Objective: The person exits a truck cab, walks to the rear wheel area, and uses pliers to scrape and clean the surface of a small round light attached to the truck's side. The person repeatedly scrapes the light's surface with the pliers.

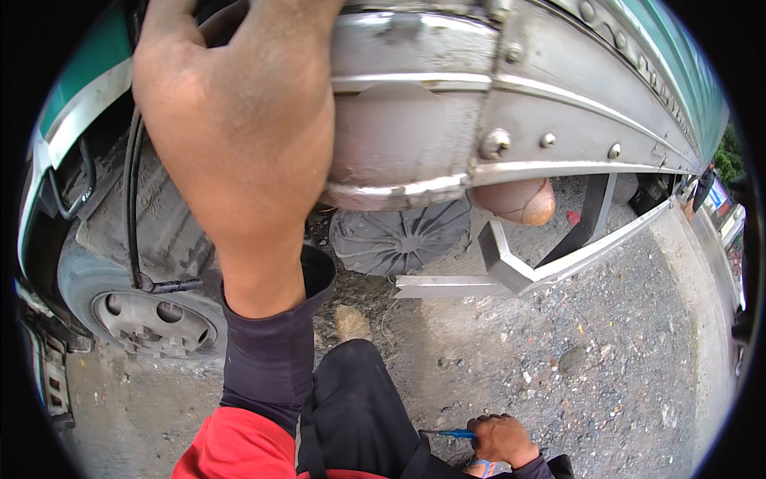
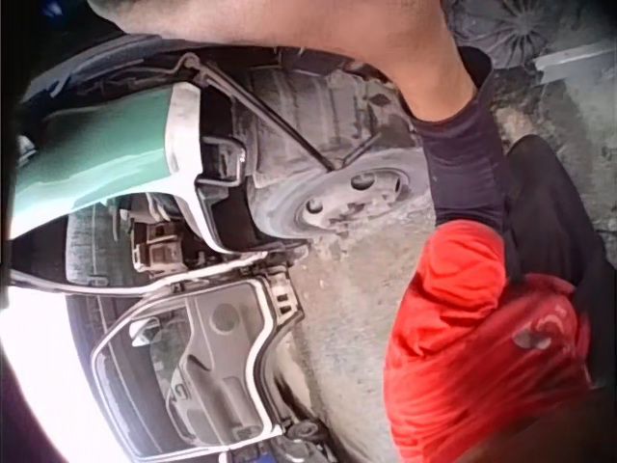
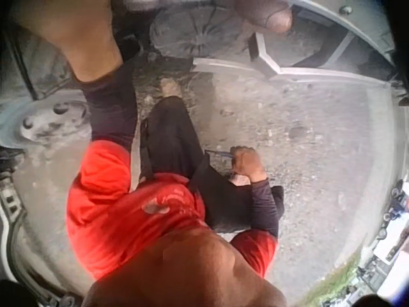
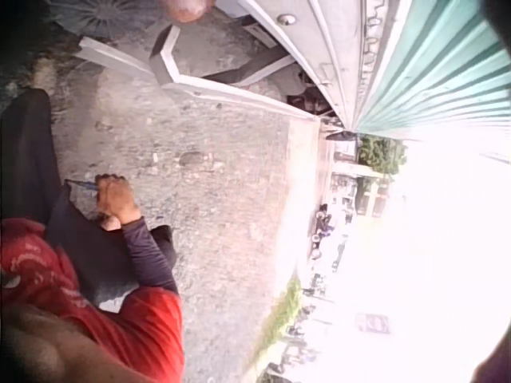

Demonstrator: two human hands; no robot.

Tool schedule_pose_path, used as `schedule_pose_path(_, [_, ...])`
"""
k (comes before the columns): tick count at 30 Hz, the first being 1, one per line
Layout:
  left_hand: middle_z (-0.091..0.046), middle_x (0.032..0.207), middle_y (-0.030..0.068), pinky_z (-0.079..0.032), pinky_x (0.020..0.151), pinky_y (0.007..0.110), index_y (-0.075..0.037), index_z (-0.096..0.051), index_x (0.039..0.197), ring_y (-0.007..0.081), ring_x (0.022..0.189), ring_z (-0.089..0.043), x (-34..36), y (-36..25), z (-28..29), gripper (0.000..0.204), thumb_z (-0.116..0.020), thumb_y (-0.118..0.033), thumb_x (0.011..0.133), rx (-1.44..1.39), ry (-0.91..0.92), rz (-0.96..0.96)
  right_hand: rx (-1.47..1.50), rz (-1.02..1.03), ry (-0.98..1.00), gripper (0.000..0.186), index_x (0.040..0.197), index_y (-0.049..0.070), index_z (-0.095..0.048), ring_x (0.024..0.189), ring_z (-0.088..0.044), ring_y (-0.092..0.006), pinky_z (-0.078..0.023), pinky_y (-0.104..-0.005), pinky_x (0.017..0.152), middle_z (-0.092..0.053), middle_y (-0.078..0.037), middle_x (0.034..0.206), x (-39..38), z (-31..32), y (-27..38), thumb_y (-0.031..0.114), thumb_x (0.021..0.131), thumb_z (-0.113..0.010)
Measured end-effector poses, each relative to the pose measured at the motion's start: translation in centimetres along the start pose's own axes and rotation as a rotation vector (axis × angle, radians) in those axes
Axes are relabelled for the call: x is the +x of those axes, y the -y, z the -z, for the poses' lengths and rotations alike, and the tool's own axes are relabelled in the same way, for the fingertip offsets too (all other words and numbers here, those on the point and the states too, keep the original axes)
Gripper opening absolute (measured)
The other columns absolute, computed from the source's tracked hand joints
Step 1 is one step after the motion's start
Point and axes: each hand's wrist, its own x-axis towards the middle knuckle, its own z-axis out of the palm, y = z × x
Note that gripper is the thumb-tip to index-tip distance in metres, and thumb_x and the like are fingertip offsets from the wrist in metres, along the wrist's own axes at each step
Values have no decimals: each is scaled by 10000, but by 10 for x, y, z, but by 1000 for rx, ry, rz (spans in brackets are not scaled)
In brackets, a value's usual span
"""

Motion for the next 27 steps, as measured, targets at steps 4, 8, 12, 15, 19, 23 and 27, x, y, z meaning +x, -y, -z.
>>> schedule_pose_path(4, [-639,1304,187,-529,959,373,75,-533,1418,243,1133,-665,-8,65,74,498,-569,-279,1069,56,132,-295,-43,-89,10,200,947,86,-692,911,-739,-354,-569,-471,805,-751,-145,928,-4,4,3,195,787,-639])
schedule_pose_path(8, [-643,1128,107,-505,924,366,30,-569,1384,188,1036,-609,-68,80,133,458,-580,-285,1052,23,42,23,-91,-175,-27,174,916,86,-669,831,-745,-368,-571,-491,763,-745,-162,841,-6,13,12,204,791,-646])
schedule_pose_path(12, [-638,993,33,-483,738,276,-12,-667,1213,103,843,-570,-155,93,151,292,-652,-225,1014,15,249,550,-51,-241,-35,218,939,102,-667,760,-723,-408,-566,-505,693,-710,-191,752,-13,9,16,294,840,-646])
schedule_pose_path(15, [-666,928,10,-460,658,256,-23,-689,1155,68,770,-557,-212,127,157,253,-663,-247,1038,-132,576,753,-68,-289,26,219,923,112,-660,780,-723,-406,-563,-504,689,-714,-183,769,-14,21,25,318,849,-650])
schedule_pose_path(19, [-656,796,28,-472,643,291,-9,-696,1111,91,697,-568,-268,154,175,229,-667,-221,1030,-43,770,993,145,-420,-203,266,1099,154,-696,755,-716,-322,-552,-436,680,-686,-139,736,-34,70,8,193,837,-721])
schedule_pose_path(23, [-679,799,17,-469,645,278,4,-704,1108,74,694,-561,-294,162,193,233,-664,-215,1040,47,880,1005,508,-546,-940,245,1083,26,-670,771,-643,-176,-523,-330,724,-659,-56,842,-68,90,-30,47,847,-732])
schedule_pose_path(27, [-718,924,56,-503,688,283,24,-689,1160,87,769,-612,-270,161,173,276,-658,-224,1043,-232,831,1020,618,-164,-1465,383,1203,-34,-618,754,-575,-165,-454,-299,683,-617,-62,894,-82,153,-22,237,940,-679])
